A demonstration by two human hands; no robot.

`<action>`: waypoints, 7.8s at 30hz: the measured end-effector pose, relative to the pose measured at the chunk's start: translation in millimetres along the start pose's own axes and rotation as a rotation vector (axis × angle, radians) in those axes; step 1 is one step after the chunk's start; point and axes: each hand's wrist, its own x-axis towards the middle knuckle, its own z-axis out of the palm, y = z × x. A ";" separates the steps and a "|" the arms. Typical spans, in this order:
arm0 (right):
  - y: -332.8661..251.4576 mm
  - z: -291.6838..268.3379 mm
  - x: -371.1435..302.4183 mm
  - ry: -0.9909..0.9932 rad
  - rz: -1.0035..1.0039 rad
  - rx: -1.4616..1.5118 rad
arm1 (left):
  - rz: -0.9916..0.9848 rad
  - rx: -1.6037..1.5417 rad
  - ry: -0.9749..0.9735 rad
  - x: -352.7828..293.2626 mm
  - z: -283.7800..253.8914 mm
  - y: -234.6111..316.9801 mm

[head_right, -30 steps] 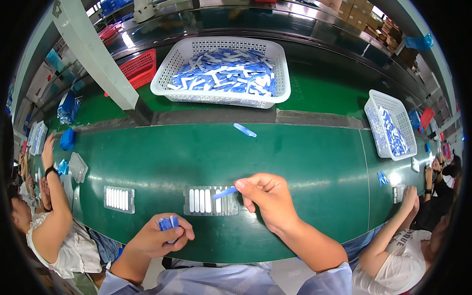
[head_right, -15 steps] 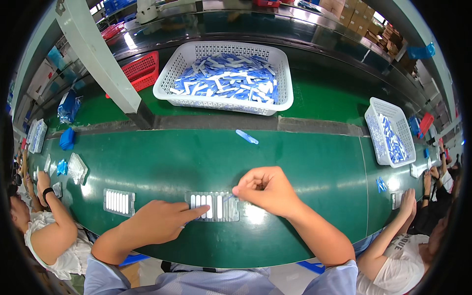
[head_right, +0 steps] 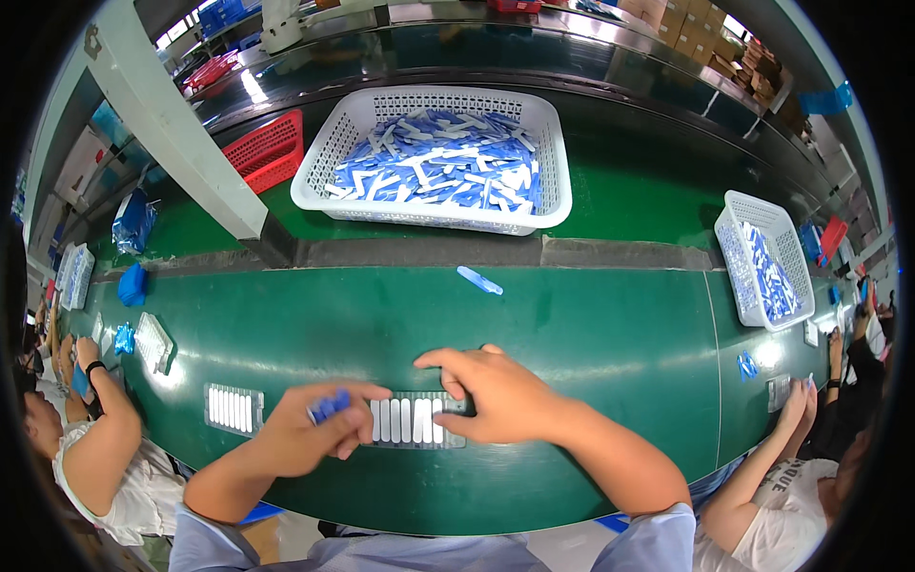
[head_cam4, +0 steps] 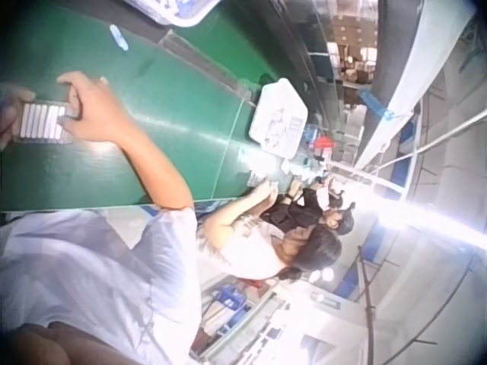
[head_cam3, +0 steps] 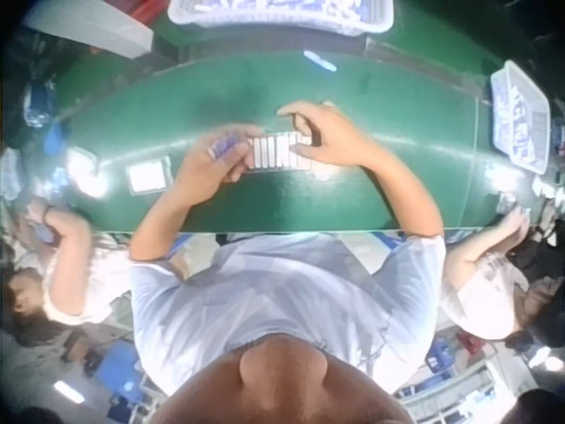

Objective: The person takes plastic strips from a basket, places clear plastic trays on the work surface, and inserts the strips into the slots of the trays by hand.

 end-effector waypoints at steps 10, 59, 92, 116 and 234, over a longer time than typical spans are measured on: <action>-35.4 -2.5 7.9 0.151 -0.113 0.164 | -0.319 -0.851 -0.219 4.9 -4.1 -20.2; -5.6 -41.0 -1.1 0.339 0.315 0.843 | -0.180 -0.555 0.063 -5.7 -17.4 -27.9; -12.4 -22.8 24.2 -0.184 0.320 -0.047 | 0.622 1.243 0.242 2.0 38.5 -45.7; -73.0 120.7 110.1 -0.002 -0.433 -0.377 | 1.074 0.595 -0.043 -17.1 78.1 -53.3; -72.8 -23.3 -71.4 -0.119 0.336 -0.536 | 0.248 1.102 0.264 6.5 -27.5 -1.1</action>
